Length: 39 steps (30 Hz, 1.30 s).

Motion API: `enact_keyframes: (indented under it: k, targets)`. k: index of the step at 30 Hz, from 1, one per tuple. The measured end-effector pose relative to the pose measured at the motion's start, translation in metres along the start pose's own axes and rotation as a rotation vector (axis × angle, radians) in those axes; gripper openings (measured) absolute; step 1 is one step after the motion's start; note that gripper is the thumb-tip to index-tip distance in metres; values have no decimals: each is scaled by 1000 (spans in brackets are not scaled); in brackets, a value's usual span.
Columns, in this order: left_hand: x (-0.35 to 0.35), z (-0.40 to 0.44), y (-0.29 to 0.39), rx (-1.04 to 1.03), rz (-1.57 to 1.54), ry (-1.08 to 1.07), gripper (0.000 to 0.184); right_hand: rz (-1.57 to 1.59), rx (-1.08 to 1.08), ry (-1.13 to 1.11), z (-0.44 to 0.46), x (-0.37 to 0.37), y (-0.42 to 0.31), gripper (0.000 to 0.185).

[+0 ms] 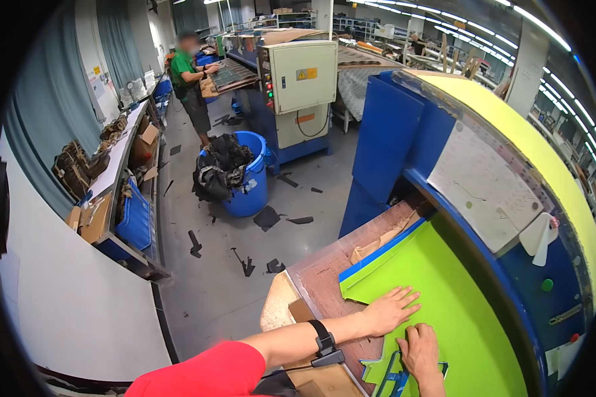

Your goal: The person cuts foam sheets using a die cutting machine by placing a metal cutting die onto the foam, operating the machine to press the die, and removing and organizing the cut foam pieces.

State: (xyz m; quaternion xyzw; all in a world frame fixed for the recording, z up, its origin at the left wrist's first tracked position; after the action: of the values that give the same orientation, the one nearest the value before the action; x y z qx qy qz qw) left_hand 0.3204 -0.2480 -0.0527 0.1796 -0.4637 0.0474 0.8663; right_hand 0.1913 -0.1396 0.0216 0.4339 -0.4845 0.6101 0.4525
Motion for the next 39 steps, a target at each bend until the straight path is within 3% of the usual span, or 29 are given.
enact_keyframes:
  k: [3, 5, 7, 11, 25, 39]
  targets:
    - [16, 11, 10, 39, 24, -112, 51, 72, 33, 89, -8, -14, 13, 25]
    - [28, 26, 19, 194, -4, -359, 52, 110, 48, 108, -17, -22, 18, 23]
    - [22, 27, 19, 160, -13, -264, 53, 155, 55, 233, -22, -28, 21, 19]
    - [11, 21, 11, 54, 17, -143, 53, 197, 59, 229, -23, -33, 25, 17]
    - [12, 24, 13, 83, 68, -180, 53, 227, 143, 262, -27, -30, 23, 36]
    - [10, 24, 12, 81, 68, -174, 52, 266, 115, 264, -29, -32, 24, 38]
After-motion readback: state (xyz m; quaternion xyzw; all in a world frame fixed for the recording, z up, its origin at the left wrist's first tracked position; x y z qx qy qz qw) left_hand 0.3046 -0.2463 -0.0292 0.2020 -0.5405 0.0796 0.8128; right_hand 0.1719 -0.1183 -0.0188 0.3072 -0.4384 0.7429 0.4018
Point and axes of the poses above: each hand's wrist, its own z-axis towards the middle knuckle, its own x-axis out of the back of the hand, y = z × x, the point moved 2 cm from there along z, towards the middle knuckle, and after that the axes turned 13 degrees about -x, right-handed, at the moved point
